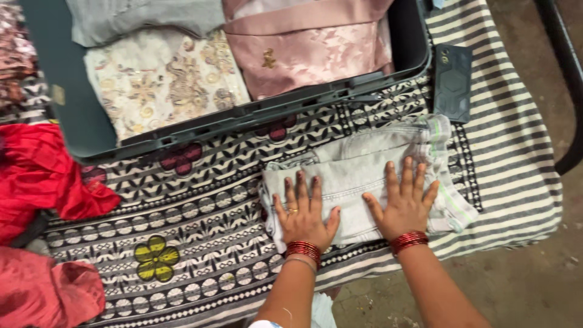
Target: The person folds a pair of light-colored jeans and places them into an open suitcase on a bed. They then fold a yellow cloth and a green cloth, placing each into the suitcase.
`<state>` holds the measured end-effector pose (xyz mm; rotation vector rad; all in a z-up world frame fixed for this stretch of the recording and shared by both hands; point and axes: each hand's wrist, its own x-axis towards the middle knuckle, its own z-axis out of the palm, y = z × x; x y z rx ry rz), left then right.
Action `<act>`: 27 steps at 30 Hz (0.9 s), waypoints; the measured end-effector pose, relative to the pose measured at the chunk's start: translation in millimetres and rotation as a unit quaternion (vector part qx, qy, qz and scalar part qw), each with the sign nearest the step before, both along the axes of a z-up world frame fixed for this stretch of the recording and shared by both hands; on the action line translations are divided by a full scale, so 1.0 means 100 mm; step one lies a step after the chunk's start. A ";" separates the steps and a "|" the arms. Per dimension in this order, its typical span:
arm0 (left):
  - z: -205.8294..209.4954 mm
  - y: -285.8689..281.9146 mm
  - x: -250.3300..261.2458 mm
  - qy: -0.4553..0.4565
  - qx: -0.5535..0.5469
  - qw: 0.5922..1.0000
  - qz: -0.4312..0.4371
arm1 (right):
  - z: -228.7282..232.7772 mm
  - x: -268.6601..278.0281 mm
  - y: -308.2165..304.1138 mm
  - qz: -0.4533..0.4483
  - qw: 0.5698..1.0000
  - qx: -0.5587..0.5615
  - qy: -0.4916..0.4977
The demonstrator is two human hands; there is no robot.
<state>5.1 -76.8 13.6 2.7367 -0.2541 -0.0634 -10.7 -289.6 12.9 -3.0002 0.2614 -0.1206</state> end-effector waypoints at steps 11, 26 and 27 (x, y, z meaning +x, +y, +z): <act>0.16 0.31 0.05 -0.004 0.063 0.997 -0.038 | 0.36 0.06 -0.24 -0.032 0.994 -0.039 0.098; 0.03 0.75 0.20 0.226 -0.245 0.882 0.333 | 0.31 0.34 -1.00 -0.200 0.964 0.093 0.149; 0.01 0.75 0.21 0.207 -0.268 0.882 0.327 | 0.33 0.35 -1.01 -0.206 0.959 0.113 0.160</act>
